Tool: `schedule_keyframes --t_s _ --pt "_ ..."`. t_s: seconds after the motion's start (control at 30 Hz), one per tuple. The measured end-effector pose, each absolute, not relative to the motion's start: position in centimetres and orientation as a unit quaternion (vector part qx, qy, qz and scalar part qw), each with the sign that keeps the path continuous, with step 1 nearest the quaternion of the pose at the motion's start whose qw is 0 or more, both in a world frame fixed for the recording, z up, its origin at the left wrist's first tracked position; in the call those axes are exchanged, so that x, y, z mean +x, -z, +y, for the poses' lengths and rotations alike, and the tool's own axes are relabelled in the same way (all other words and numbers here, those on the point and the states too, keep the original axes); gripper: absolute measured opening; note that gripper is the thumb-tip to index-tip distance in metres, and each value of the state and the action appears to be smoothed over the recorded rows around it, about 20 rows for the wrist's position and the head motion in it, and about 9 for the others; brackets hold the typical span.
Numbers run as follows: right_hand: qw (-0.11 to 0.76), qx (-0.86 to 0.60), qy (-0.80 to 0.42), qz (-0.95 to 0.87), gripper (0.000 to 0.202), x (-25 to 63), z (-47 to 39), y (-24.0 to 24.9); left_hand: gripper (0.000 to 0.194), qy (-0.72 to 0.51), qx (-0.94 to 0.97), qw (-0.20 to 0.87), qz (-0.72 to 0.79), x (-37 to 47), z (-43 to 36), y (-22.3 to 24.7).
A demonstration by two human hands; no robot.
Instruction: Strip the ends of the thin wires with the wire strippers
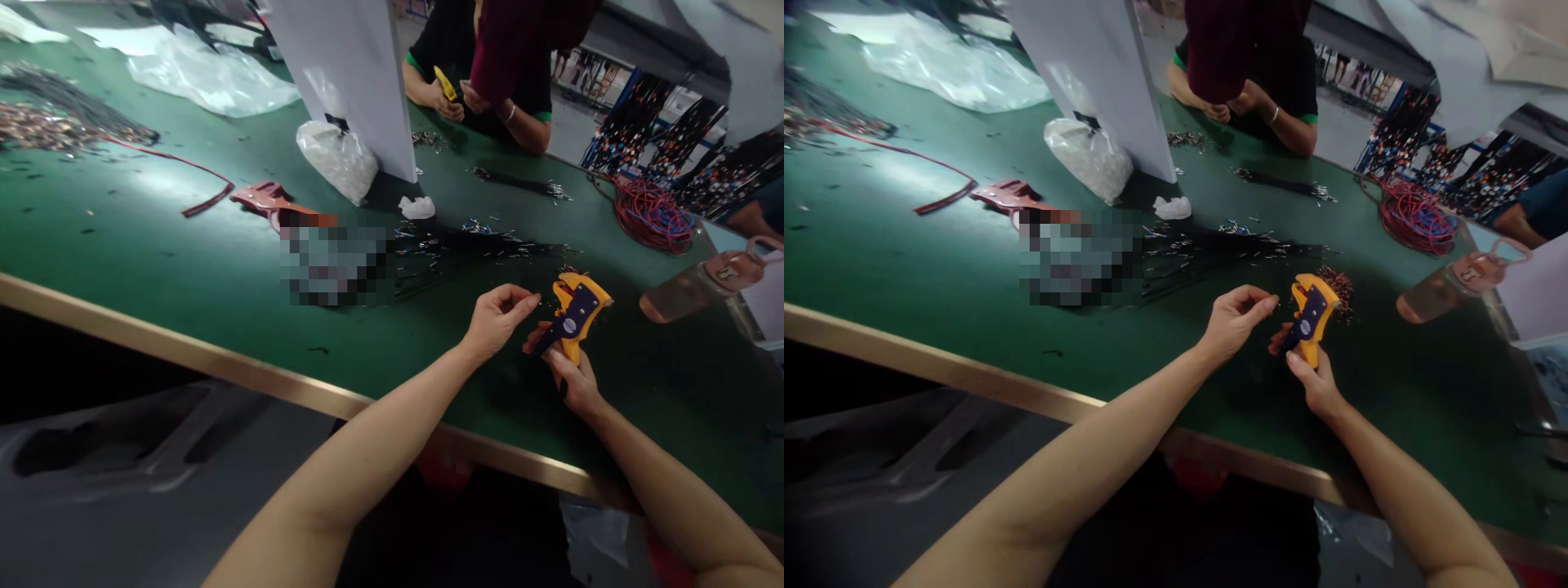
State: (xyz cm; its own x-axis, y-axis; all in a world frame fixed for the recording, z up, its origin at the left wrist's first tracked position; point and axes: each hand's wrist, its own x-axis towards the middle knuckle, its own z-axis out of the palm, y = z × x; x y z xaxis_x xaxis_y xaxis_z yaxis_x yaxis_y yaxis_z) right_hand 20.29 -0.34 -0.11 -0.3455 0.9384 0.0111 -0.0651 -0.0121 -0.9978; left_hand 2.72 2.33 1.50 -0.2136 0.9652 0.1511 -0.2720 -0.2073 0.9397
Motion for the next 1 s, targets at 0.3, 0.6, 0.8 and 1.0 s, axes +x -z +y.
schedule_keyframes --t_s 0.3,0.6,0.8,1.0 --pt "0.41 -0.392 -0.59 -0.574 0.036 20.6 0.2 0.5 0.034 -0.698 0.398 0.434 0.407 4.8 1.5 -1.4" --pt "0.412 -0.426 -0.557 -0.581 0.03 20.1 -0.1 -0.2 0.036 -0.701 0.398 0.477 0.351 5.7 1.2 -0.6" --pt "0.407 -0.408 -0.566 -0.59 0.028 20.1 0.1 -0.3 0.042 -0.698 0.386 0.513 0.316 5.6 1.4 -0.6" --pt "0.405 -0.409 -0.56 -0.596 0.025 20.1 0.1 -0.2 0.038 -0.701 0.386 0.504 0.325 5.7 1.4 -0.5"
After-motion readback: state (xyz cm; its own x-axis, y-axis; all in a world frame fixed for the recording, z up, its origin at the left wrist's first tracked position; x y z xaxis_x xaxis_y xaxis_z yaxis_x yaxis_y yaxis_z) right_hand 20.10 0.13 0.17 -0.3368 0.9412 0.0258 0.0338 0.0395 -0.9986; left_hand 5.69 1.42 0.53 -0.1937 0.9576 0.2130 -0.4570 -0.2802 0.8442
